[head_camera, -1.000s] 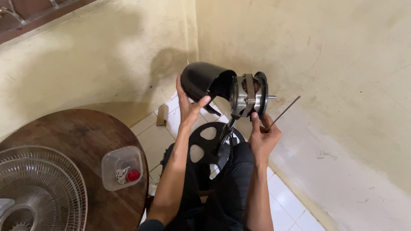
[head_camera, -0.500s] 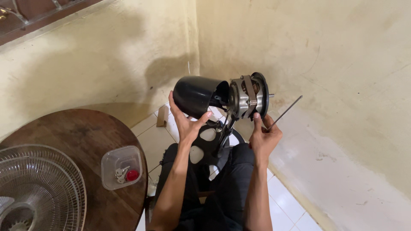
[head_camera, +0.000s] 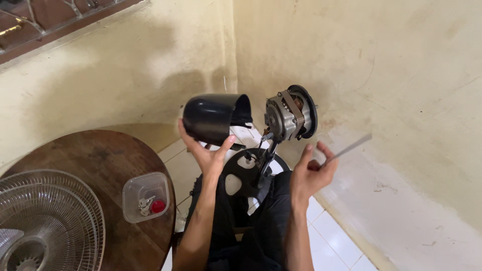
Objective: The person disassembles a standing fan motor housing using a screwdriver, removes the rear cover, and then reassembles it by aligning the cover and tightening the screws. The fan blades and cage are visible on a nearby table.
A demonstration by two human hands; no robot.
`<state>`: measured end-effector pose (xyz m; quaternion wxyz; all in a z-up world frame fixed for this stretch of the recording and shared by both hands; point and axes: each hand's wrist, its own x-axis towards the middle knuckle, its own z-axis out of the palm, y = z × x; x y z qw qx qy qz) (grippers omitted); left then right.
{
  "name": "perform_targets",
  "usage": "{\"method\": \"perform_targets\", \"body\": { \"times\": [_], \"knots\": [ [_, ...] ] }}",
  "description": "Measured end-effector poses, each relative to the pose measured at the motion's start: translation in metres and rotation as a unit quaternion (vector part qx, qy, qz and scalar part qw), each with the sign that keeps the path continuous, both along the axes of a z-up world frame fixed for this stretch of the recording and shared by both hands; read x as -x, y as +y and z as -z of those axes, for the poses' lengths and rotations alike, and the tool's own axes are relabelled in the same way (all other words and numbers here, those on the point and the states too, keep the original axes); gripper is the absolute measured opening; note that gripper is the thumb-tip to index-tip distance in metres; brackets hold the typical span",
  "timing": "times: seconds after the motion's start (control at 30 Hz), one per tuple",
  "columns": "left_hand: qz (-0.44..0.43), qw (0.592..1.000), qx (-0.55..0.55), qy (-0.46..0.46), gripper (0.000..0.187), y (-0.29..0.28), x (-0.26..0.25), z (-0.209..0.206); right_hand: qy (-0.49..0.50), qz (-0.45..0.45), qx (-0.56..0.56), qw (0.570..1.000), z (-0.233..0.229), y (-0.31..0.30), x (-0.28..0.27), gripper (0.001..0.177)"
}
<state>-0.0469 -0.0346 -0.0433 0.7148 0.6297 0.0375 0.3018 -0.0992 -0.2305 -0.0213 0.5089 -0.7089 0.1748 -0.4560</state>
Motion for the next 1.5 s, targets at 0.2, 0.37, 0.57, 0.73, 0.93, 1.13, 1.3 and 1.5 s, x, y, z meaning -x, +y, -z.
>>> {"method": "perform_targets", "body": {
  "times": [0.2, 0.37, 0.57, 0.73, 0.93, 1.13, 1.3, 1.5],
  "knots": [
    [-0.040, 0.996, -0.023, -0.075, 0.140, -0.002, 0.015, -0.011, 0.189, -0.296, -0.138, 0.926, -0.019, 0.037, 0.032, 0.028],
    [-0.032, 0.996, 0.016, -0.086, 0.138, -0.013, 0.027, -0.019, 0.051, -0.428, -0.131, 0.893, -0.018, 0.068, 0.024, 0.039],
    [0.026, 0.988, 0.092, -0.119, 0.126, -0.032, 0.048, -0.012, -0.029, -0.435, -0.087, 0.896, 0.020, 0.073, 0.006, 0.019],
    [0.025, 0.984, 0.124, -0.125, 0.093, -0.016, 0.028, -0.005, 0.019, -0.460, -0.184, 0.868, 0.047, 0.028, 0.002, 0.025],
    [0.434, 0.855, 0.278, -0.052, 0.101, 0.019, -0.005, -0.011, -0.053, -0.560, -0.207, 0.800, 0.044, -0.008, -0.002, 0.024],
    [0.412, 0.887, 0.205, -0.030, 0.101, 0.027, -0.016, -0.008, 0.039, -0.434, -0.168, 0.884, 0.017, 0.000, 0.001, 0.021],
    [0.373, 0.897, 0.225, -0.068, 0.097, 0.039, -0.022, 0.008, 0.046, -0.249, -0.218, 0.943, 0.000, 0.014, 0.015, 0.028],
    [0.412, 0.876, 0.234, -0.090, 0.100, 0.050, -0.030, 0.032, 0.032, -0.186, -0.296, 0.937, 0.004, 0.004, 0.016, 0.027]
  ]
}}
